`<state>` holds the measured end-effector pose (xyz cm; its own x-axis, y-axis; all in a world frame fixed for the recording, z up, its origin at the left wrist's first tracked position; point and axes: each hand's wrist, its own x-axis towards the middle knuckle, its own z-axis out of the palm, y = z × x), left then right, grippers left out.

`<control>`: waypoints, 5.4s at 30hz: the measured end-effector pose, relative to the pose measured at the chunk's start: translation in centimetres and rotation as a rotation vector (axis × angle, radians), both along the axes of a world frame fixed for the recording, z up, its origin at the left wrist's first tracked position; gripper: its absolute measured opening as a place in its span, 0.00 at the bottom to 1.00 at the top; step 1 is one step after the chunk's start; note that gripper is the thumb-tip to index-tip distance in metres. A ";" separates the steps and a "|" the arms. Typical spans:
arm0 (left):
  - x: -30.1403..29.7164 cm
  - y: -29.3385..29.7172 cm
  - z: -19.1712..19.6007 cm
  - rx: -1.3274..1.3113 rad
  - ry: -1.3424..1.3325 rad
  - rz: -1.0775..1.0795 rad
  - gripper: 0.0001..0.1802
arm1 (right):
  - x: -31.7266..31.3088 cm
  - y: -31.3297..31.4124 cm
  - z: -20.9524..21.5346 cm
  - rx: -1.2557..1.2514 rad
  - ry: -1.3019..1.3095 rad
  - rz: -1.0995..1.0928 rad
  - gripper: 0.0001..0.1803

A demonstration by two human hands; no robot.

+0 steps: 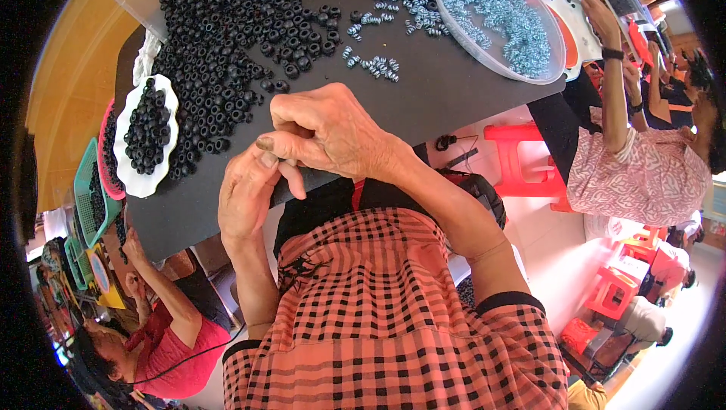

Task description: The person manually assembles small components by picking up black ring pieces and inserting smaller patterned pieces into them by hand.

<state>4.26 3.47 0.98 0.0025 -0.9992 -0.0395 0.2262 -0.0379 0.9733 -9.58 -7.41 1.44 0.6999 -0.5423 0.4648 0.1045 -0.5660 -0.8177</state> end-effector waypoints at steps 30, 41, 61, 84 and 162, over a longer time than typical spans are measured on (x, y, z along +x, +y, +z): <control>0.3 -0.4 -0.4 0.012 0.105 -0.043 0.21 | 0.1 -0.3 -0.8 -0.222 -0.085 -0.022 0.17; 0.4 -0.6 -0.5 0.023 0.408 -0.163 0.20 | -0.4 -0.1 0.0 0.066 -0.032 0.066 0.22; -0.7 -0.7 -0.5 -0.110 -0.099 0.131 0.16 | -0.4 -0.4 0.1 0.087 -0.023 -0.035 0.04; -1.1 -1.0 -0.7 -0.083 -0.004 0.199 0.14 | -0.3 -0.4 -0.2 0.110 -0.081 -0.009 0.06; -1.2 -0.7 0.3 -0.082 -0.379 0.361 0.12 | 0.1 0.2 -0.7 -0.226 -0.041 -0.171 0.15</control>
